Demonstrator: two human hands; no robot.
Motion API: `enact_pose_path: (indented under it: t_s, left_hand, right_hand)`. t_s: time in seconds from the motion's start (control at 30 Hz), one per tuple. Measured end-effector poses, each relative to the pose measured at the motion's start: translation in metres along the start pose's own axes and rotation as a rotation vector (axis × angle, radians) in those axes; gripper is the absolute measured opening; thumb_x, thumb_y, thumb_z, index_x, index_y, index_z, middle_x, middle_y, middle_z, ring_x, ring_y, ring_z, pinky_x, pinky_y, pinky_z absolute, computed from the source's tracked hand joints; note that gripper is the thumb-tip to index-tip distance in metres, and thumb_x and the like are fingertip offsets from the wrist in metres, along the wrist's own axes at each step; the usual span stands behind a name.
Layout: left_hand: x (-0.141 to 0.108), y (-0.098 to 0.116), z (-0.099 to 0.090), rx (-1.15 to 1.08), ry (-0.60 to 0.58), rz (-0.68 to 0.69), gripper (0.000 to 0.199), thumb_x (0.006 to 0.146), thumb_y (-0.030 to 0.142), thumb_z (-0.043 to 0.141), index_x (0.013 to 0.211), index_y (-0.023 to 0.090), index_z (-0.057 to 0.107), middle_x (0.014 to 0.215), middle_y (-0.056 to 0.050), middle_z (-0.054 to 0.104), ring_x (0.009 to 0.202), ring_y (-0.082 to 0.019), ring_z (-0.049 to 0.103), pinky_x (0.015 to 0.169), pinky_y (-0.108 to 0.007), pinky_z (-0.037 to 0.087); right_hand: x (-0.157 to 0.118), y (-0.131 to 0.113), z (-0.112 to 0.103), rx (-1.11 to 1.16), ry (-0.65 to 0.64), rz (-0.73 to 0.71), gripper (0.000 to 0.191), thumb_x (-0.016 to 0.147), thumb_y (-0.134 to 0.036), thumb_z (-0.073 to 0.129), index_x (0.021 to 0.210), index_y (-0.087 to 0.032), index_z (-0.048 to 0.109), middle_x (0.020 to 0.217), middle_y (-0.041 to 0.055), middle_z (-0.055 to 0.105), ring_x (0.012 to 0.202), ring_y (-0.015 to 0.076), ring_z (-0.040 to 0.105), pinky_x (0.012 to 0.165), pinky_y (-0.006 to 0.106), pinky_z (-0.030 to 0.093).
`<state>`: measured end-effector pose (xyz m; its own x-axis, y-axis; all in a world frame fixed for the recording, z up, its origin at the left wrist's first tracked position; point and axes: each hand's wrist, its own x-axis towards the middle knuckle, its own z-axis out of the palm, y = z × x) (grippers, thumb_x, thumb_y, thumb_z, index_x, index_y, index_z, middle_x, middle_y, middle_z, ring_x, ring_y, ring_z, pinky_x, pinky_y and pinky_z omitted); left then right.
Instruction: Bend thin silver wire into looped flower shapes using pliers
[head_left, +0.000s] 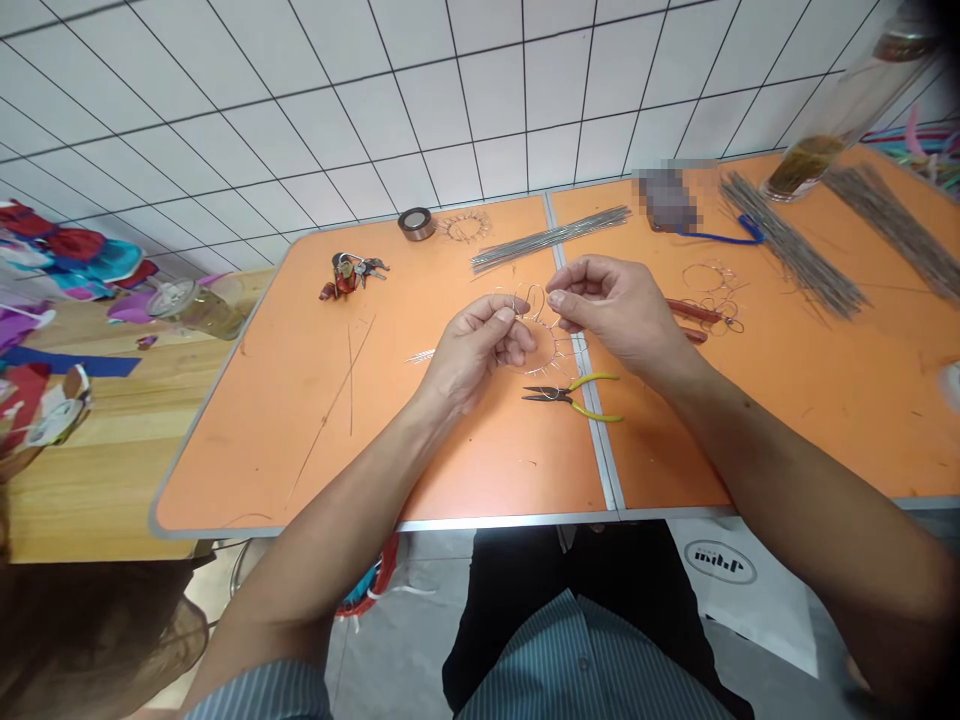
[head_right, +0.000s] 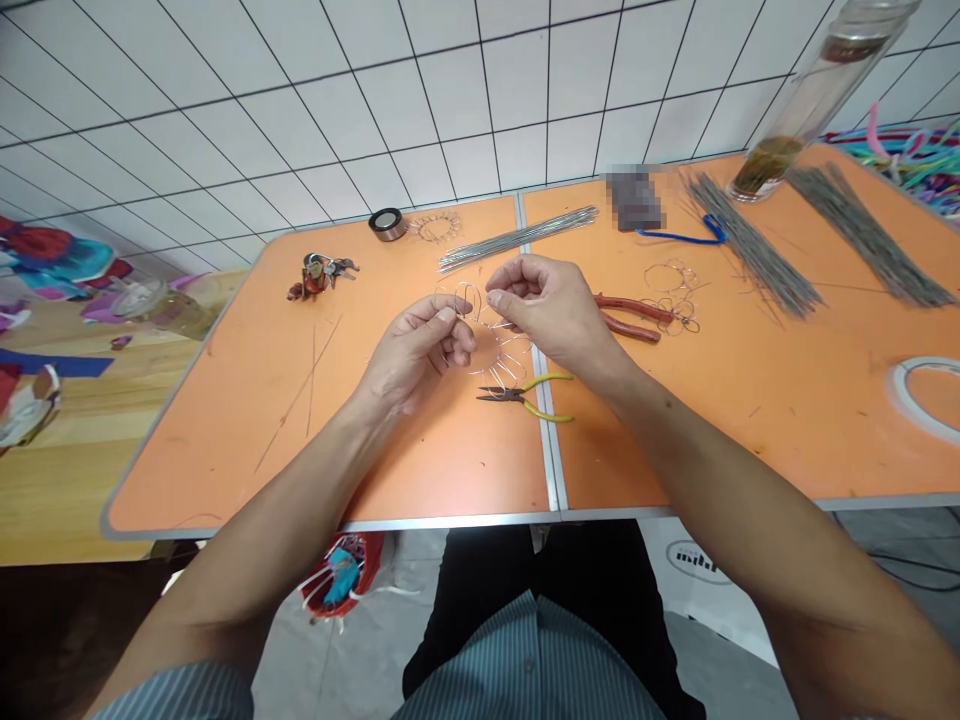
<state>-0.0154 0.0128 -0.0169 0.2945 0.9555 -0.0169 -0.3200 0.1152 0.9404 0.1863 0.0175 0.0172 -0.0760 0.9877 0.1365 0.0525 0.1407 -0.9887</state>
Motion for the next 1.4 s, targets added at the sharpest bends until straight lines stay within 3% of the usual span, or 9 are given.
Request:
enact_pose_path:
  t_s: [0.43,0.77,0.93,1.17,1.4]
  left_hand:
    - [0.0013,0.0014,0.0011,-0.022,0.014,-0.032,0.028,0.093,0.042,0.085,0.101,0.017,0.074,0.072,-0.001,0.077,0.055,-0.010,0.066,0.057,-0.020,0.052]
    - [0.0005,0.0017,0.0013,0.009,0.047,-0.031,0.024,0.095,0.040,0.082,0.101,0.018,0.073,0.073,0.000,0.076,0.056,-0.009,0.065,0.058,-0.020,0.051]
    - [0.0005,0.0005,0.0005,0.009,0.029,-0.014,0.026,0.095,0.041,0.082,0.102,0.018,0.073,0.073,0.000,0.076,0.056,-0.009,0.065,0.059,-0.020,0.051]
    - [-0.0002,0.0001,0.0007,0.006,0.006,-0.003,0.024,0.094,0.039,0.082,0.101,0.018,0.073,0.074,-0.002,0.077,0.057,-0.010,0.066,0.060,-0.021,0.052]
    - [0.0003,-0.0005,0.0000,0.022,0.009,0.003,0.024,0.093,0.039,0.082,0.100,0.018,0.073,0.074,-0.001,0.077,0.057,-0.009,0.064,0.060,-0.021,0.050]
  right_hand:
    - [0.0004,-0.0009,0.0003,-0.009,0.010,0.007,0.010,0.084,-0.013,0.079,0.087,-0.021,0.075,0.085,0.0007,0.071,0.071,0.0139,0.064,0.067,0.030,0.061]
    - [-0.0005,0.0008,-0.0008,-0.086,-0.107,-0.014,0.014,0.084,-0.012,0.079,0.093,-0.022,0.077,0.084,0.0014,0.071,0.076,0.0166,0.065,0.070,0.032,0.058]
    - [-0.0029,-0.0022,0.0015,-0.103,-0.148,-0.027,0.007,0.090,-0.019,0.076,0.084,-0.021,0.074,0.079,0.0009,0.068,0.074,0.0154,0.062,0.069,0.031,0.055]
    - [-0.0022,-0.0016,0.0031,-0.138,-0.096,0.006,0.012,0.089,-0.013,0.074,0.079,-0.020,0.072,0.074,0.0001,0.066,0.072,0.0151,0.064,0.071,0.031,0.056]
    - [-0.0012,0.0033,0.0022,-0.175,-0.081,-0.027,0.008,0.089,-0.018,0.074,0.082,-0.021,0.072,0.076,0.0010,0.068,0.073,0.0164,0.065,0.070,0.032,0.055]
